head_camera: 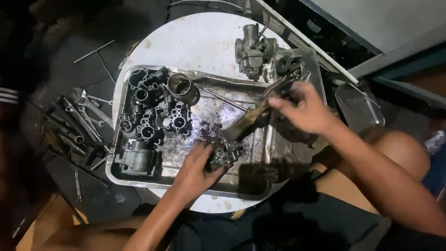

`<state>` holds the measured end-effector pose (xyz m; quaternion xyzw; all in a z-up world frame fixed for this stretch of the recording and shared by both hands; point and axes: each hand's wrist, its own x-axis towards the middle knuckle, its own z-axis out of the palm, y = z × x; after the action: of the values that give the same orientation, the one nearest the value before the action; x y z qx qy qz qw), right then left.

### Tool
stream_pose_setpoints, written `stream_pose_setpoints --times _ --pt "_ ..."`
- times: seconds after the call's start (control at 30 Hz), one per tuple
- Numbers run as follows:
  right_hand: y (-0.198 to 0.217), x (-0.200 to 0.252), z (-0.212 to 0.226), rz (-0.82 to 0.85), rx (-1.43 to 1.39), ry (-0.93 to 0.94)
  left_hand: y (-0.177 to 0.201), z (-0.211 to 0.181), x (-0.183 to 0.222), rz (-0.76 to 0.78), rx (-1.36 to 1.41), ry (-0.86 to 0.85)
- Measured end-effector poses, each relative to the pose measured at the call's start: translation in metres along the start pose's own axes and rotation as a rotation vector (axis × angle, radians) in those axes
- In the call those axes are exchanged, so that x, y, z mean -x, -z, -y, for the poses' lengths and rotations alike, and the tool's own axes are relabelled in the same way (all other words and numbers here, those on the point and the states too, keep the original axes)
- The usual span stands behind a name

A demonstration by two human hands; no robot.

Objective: The person scrubs a small engine component with a brush and rag over a metal tray. They rotate the part to clean different sides and repeatedly wipe it with the cloth while other disassembled engine parts and tools sit nearby.

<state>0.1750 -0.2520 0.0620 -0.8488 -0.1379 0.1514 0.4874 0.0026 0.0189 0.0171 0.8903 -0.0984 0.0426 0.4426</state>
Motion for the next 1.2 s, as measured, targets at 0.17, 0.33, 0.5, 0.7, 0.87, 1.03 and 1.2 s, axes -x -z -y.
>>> stream_pose_setpoints --times 0.17,0.33,0.5,0.7,0.87,1.03,1.2 --pt "0.004 0.009 0.041 0.148 -0.008 0.023 0.006 -0.002 0.0 0.031 -0.001 -0.009" --pt "0.011 0.0 0.004 0.127 -0.007 0.093 -0.001 0.015 0.008 0.039 0.106 0.064" --pt "0.025 -0.001 0.009 0.08 -0.018 0.119 0.001 0.023 0.015 0.055 0.134 0.164" --pt "0.018 0.01 0.033 0.121 0.013 0.251 0.01 -0.006 -0.001 0.048 0.194 0.199" --pt "-0.003 0.017 0.024 0.106 -0.127 0.337 0.011 -0.011 -0.003 0.007 0.221 0.21" --pt "0.006 0.02 0.034 0.11 -0.065 0.543 0.005 0.002 -0.008 -0.017 0.258 0.21" --pt "-0.004 0.028 0.022 0.141 -0.152 0.448 0.008 -0.002 -0.001 -0.009 0.22 0.218"
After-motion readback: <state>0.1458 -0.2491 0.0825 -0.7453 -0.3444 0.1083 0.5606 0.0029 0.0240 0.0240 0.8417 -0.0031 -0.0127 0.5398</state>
